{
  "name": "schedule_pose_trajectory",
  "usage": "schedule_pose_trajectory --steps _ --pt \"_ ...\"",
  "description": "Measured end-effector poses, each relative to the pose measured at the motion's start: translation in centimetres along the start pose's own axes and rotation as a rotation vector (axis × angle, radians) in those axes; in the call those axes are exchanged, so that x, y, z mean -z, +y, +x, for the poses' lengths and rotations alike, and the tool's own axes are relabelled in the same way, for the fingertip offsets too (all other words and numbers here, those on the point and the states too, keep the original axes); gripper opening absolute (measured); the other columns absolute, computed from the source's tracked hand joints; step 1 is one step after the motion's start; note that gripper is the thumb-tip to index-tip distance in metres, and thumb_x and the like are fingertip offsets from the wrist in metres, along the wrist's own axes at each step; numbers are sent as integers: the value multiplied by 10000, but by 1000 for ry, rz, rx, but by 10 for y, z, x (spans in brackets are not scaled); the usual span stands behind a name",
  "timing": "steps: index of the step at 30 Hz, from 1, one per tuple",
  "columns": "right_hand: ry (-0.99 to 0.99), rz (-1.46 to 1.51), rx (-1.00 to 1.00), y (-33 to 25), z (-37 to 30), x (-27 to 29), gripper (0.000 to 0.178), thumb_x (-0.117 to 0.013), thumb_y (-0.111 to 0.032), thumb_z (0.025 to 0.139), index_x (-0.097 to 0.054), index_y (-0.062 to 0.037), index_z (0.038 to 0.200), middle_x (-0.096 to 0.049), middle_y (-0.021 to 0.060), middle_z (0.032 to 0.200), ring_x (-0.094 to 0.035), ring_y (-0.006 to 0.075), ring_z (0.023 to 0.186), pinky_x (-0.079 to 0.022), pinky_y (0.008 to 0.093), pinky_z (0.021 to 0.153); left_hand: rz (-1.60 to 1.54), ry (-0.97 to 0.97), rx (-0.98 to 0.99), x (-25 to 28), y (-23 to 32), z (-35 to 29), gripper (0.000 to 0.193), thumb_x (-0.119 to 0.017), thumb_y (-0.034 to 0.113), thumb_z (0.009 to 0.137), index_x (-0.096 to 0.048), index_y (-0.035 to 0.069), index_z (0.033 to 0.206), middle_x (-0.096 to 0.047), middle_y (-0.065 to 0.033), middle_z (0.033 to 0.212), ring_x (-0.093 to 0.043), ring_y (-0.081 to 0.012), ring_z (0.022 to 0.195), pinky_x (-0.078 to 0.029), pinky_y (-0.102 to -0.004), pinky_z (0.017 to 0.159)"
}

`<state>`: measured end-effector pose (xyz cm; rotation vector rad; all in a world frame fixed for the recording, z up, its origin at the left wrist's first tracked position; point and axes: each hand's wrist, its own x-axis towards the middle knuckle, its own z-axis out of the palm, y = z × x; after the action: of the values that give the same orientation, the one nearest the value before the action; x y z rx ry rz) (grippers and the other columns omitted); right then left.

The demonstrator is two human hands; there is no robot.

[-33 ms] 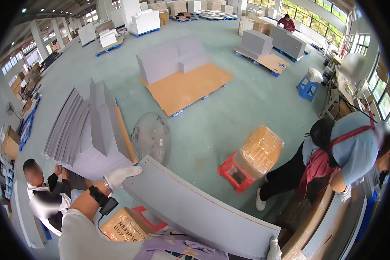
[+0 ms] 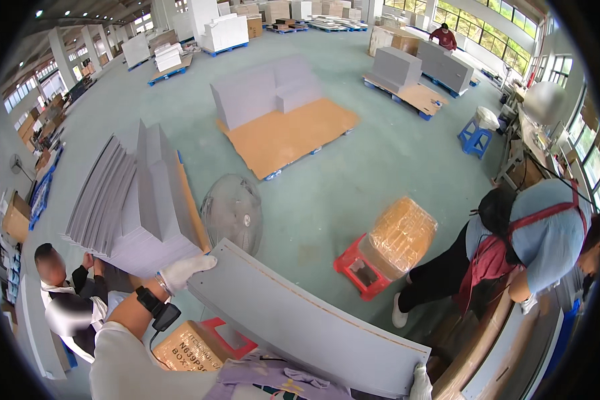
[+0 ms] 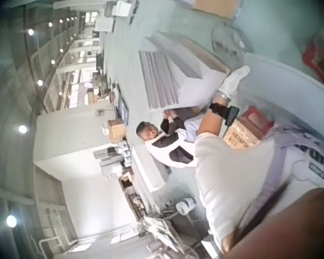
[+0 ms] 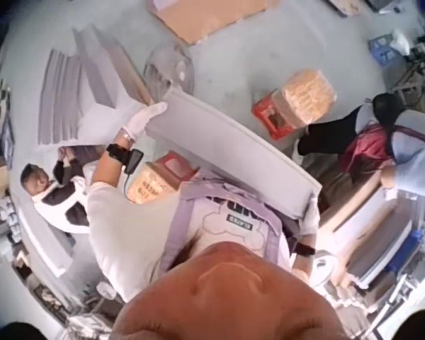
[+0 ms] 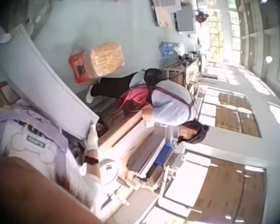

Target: The person picks up gray rectangular panels from a stack, places them on a workbench, and sands their edges with a blue sanding block. The person then returns the sanded panels to a stack on the floor and repeats the process with additional panels.

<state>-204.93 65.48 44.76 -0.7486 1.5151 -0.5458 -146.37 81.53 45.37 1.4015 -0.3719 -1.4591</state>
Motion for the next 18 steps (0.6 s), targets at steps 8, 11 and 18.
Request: schedule_pose_trajectory --steps 8,11,18 --pt "-187 46 113 -102 222 -22 578 -602 -536 1022 -597 -72 1367 -701 94 1218 -690 254 1052 -571 443 932 54 233 -104 14 27 91 481 -607 322 1055 -565 25 1431 -673 -50 1292 -639 -129 1145 -516 -306 1008" --pt "-269 -53 133 -146 280 -55 638 -611 -573 1003 -579 -69 1393 -687 88 1247 -675 243 1083 -559 432 951 -30 282 -92 29 36 110 494 -597 342 1055 -575 13 1422 -657 -59 1323 -621 -141 1183 -499 -309 1027" --pt "-389 -223 279 -270 393 -224 651 -593 -537 1026 -588 21 1362 -672 109 1216 -647 195 1063 -543 373 925 -171 326 -13 89 99 198 523 -606 320 1049 -529 15 1467 -655 -88 1338 -635 -179 1201 -514 -341 1031"
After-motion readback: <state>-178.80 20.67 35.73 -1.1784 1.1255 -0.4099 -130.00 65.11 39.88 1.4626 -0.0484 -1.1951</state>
